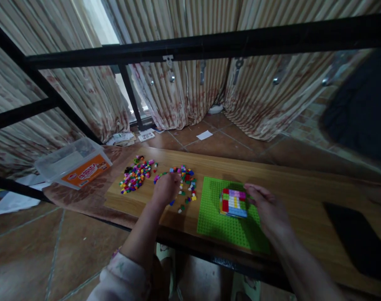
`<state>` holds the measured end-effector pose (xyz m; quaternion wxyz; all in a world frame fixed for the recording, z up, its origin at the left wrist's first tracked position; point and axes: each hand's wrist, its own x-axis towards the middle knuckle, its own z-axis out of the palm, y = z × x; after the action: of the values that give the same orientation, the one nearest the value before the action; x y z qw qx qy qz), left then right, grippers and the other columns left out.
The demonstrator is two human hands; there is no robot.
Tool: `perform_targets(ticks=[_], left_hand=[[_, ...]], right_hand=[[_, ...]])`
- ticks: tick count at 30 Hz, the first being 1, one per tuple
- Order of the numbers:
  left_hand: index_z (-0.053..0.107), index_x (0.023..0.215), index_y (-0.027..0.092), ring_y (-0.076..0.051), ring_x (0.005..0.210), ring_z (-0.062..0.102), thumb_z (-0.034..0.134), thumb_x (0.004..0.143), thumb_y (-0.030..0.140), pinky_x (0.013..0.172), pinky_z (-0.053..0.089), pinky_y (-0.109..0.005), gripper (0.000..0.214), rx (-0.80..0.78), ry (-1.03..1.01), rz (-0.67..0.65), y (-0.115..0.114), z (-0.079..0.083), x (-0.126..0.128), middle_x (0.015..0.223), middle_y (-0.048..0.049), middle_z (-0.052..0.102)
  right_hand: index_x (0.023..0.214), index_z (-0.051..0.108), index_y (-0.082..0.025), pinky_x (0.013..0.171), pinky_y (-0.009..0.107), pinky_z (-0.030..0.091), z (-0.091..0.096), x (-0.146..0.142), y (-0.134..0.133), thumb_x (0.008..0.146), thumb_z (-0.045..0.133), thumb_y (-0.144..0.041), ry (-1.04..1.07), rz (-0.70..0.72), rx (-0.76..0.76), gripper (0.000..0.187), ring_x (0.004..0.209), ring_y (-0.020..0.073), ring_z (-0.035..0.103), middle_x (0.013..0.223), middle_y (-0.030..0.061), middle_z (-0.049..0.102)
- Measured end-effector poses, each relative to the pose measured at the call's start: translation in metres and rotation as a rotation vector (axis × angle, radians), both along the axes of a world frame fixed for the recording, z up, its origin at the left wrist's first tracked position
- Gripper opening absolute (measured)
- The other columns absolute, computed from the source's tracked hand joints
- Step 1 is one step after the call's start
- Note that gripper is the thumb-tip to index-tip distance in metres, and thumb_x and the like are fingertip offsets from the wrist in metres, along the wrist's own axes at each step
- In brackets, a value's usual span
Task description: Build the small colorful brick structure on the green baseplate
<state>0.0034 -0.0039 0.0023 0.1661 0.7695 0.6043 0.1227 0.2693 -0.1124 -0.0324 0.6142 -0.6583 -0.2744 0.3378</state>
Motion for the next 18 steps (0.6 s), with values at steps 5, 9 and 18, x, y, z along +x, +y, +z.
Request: perform_targets(ticks=[5,9,18], left_hand=[[0.071,0.102,0.017,-0.023,0.098,0.065,0.054,0.079,0.013,0.088,0.047,-0.031,0.029,-0.034,0.147,-0.008,0.0009,-0.006,-0.0068,0.092,-0.0088,0.073],[0.07,0.107,0.019,-0.023,0.1,0.065,0.051,0.079,0.01,0.089,0.047,-0.031,0.035,-0.015,0.173,-0.028,0.0025,-0.0094,-0.0094,0.095,-0.0086,0.072],[0.071,0.097,0.018,-0.023,0.099,0.064,0.054,0.078,0.011,0.089,0.047,-0.031,0.027,-0.007,0.178,-0.032,-0.0013,-0.0081,-0.0028,0.099,-0.0089,0.071]], right_hand=[[0.084,0.074,-0.024,0.099,0.047,0.043,0.0012,-0.0018,-0.0001,0.07,0.071,-0.043,-0.005,0.009,0.009,0.024,0.102,0.0246,0.064,0.097,0.0049,0.074],[0.087,0.074,-0.024,0.099,0.047,0.043,-0.0016,0.0004,-0.0008,0.072,0.071,-0.044,-0.03,0.027,-0.005,0.026,0.101,0.0244,0.064,0.1,0.0051,0.074],[0.087,0.074,-0.025,0.091,0.042,0.049,-0.002,-0.0011,-0.0006,0.073,0.069,-0.044,-0.048,0.034,-0.014,0.024,0.096,0.0228,0.066,0.096,0.0039,0.074]])
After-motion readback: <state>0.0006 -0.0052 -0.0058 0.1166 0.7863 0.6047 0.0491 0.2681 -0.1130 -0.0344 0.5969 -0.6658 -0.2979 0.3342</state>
